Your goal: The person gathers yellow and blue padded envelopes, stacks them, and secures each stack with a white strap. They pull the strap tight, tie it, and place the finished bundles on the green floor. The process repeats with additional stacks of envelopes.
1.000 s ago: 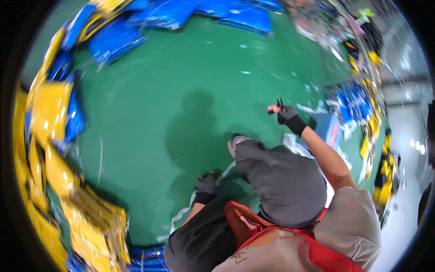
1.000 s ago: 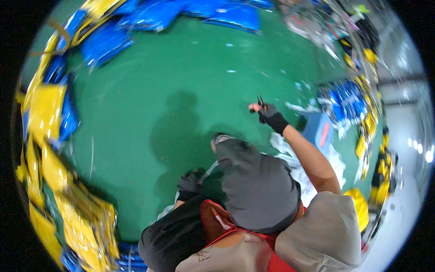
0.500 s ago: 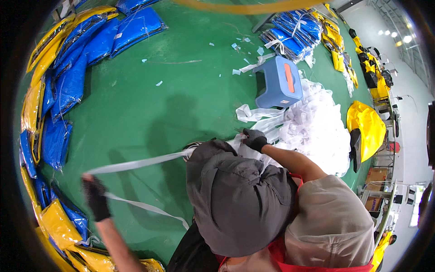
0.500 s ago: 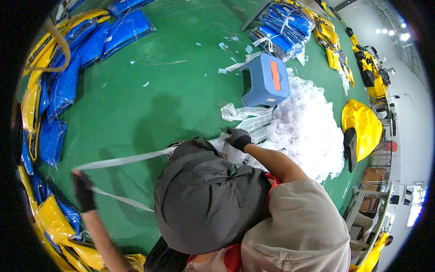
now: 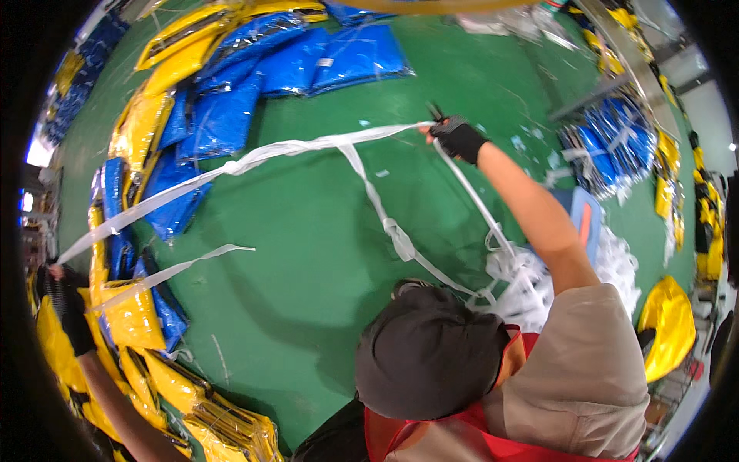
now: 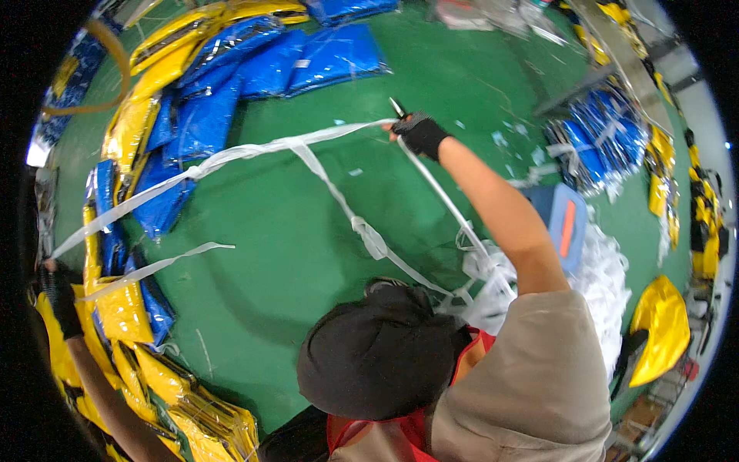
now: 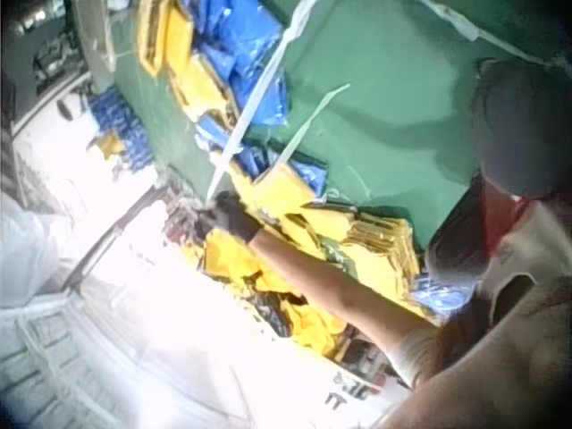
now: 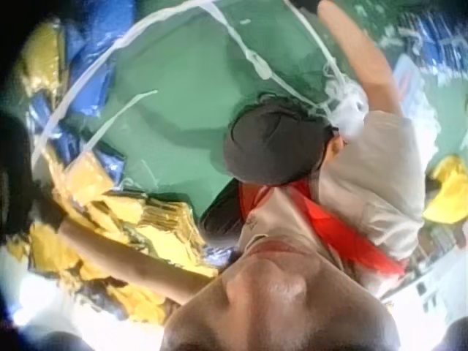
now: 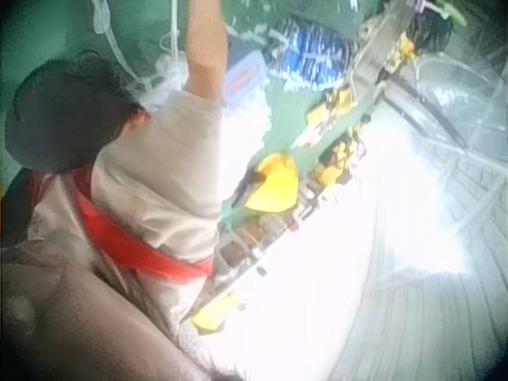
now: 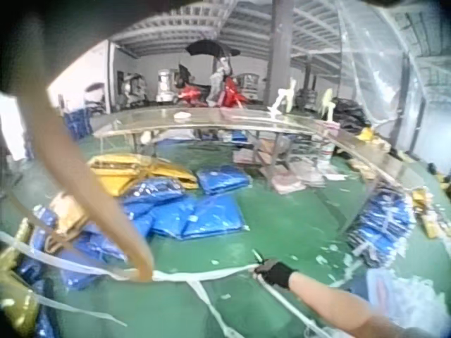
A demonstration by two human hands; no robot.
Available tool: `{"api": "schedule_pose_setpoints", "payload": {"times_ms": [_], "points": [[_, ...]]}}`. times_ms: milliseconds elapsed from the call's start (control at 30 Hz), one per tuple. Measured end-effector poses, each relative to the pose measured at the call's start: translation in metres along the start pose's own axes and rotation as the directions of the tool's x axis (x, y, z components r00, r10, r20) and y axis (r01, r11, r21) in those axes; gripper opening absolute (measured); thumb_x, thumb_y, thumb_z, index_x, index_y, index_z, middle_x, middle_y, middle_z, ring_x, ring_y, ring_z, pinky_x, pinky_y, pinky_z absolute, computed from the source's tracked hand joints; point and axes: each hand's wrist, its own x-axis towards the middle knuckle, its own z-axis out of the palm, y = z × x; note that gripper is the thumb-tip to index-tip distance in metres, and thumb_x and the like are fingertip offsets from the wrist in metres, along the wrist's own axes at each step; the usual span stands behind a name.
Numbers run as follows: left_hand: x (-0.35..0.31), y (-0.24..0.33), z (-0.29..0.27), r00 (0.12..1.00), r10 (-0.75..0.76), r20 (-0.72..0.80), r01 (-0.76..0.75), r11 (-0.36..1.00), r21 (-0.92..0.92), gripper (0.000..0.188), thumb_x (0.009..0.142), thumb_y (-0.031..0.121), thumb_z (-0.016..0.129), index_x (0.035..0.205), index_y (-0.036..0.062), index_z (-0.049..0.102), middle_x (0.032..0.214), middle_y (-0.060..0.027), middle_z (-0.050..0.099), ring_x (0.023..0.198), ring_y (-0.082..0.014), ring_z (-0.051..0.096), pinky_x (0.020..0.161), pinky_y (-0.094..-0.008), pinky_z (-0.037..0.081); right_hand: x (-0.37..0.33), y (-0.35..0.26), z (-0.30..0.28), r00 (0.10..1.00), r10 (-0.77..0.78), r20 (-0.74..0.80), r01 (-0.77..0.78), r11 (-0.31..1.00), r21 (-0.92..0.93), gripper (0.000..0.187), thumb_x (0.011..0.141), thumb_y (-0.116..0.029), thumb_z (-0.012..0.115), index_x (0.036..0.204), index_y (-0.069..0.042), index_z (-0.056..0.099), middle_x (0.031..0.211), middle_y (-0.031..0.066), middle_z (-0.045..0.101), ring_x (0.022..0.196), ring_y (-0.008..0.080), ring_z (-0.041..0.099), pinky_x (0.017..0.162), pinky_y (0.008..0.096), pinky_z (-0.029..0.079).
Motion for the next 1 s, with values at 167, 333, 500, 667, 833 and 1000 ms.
{"api": "schedule_pose_setpoints", "payload": {"times_ms": [167, 333, 500, 667, 833, 1000], "points": [[-0.055, -0.041, 0.049, 0.983, -0.170, -0.074, 0.179, 0.974, 0.140, 0.017, 0.089, 0.024, 0.050, 0.091, 0.0065, 0.053, 0.072, 0.0020, 0.049, 0.065, -0.0091, 0.046, 0.059, -0.0217, 0.040, 0.061, -0.019, -0.030, 0.976, -0.095, 0.195, 0.126, 0.979, -0.157, 0.046, 0.065, -0.045, 0.074, 0.055, -0.010, 0.046, 0.048, -0.0024, 0.039, 0.041, 0.0087, 0.037, 0.041, 0.0260, 0.031], [-0.111, -0.051, 0.195, 0.945, -0.234, 0.228, 0.152, 0.932, 0.330, 0.015, 0.088, 0.020, 0.051, 0.089, 0.0051, 0.051, 0.072, -0.0042, 0.054, 0.065, -0.0145, 0.054, 0.059, -0.0266, 0.043, 0.109, 0.095, -0.040, 0.988, -0.130, 0.084, 0.144, 0.972, -0.186, 0.064, 0.052, -0.049, 0.080, 0.086, -0.002, 0.053, 0.075, 0.0088, 0.056, 0.066, 0.0170, 0.053, 0.060, 0.0318, 0.046], [-0.119, -0.028, 0.287, 0.930, -0.268, 0.251, 0.175, 0.925, 0.338, 0.016, 0.087, 0.018, 0.049, 0.083, 0.0017, 0.049, 0.071, -0.0109, 0.054, 0.066, -0.0208, 0.058, 0.062, -0.0303, 0.045, 0.064, 0.074, 0.085, 0.974, -0.221, 0.053, 0.221, 0.869, -0.442, 0.055, 0.064, -0.061, 0.064, 0.077, -0.008, 0.057, 0.069, 0.0099, 0.059, 0.066, 0.0254, 0.059, 0.063, 0.0360, 0.046], [-0.095, -0.041, 0.292, 0.893, -0.353, 0.278, 0.126, 0.791, 0.599, 0.021, 0.087, 0.022, 0.051, 0.093, 0.0015, 0.051, 0.083, -0.0109, 0.056, 0.077, -0.0219, 0.057, 0.072, -0.0321, 0.044, 0.083, 0.064, 0.164, 0.946, -0.323, -0.023, 0.266, 0.815, -0.515, 0.054, 0.066, -0.053, 0.065, 0.095, -0.007, 0.057, 0.090, 0.0097, 0.058, 0.079, 0.0283, 0.058, 0.069, 0.0373, 0.046], [-0.116, -0.015, 0.347, 0.946, -0.120, 0.302, -0.286, 0.135, 0.949, 0.049, 0.076, 0.018, 0.053, 0.122, 0.0071, 0.043, 0.120, -0.0162, 0.047, 0.109, -0.0334, 0.044, 0.095, -0.0423, 0.032, 0.091, 0.076, 0.155, 0.919, -0.394, 0.025, 0.386, 0.883, -0.267, 0.028, 0.072, -0.028, 0.068, 0.088, -0.007, 0.059, 0.083, 0.0099, 0.055, 0.076, 0.0260, 0.058, 0.069, 0.0333, 0.046], [-0.229, -0.008, 0.500, 0.678, -0.505, 0.534, 0.390, 0.863, 0.321, 0.058, 0.083, 0.056, 0.042, 0.071, 0.0042, 0.063, 0.062, -0.0132, 0.060, 0.056, -0.0315, 0.055, 0.057, -0.0399, 0.043, 0.069, 0.066, 0.135, 0.858, -0.466, 0.214, 0.492, 0.866, -0.085, 0.031, 0.071, -0.026, 0.070, 0.093, -0.008, 0.057, 0.092, 0.0071, 0.059, 0.081, 0.0244, 0.059, 0.071, 0.0328, 0.046]]}}
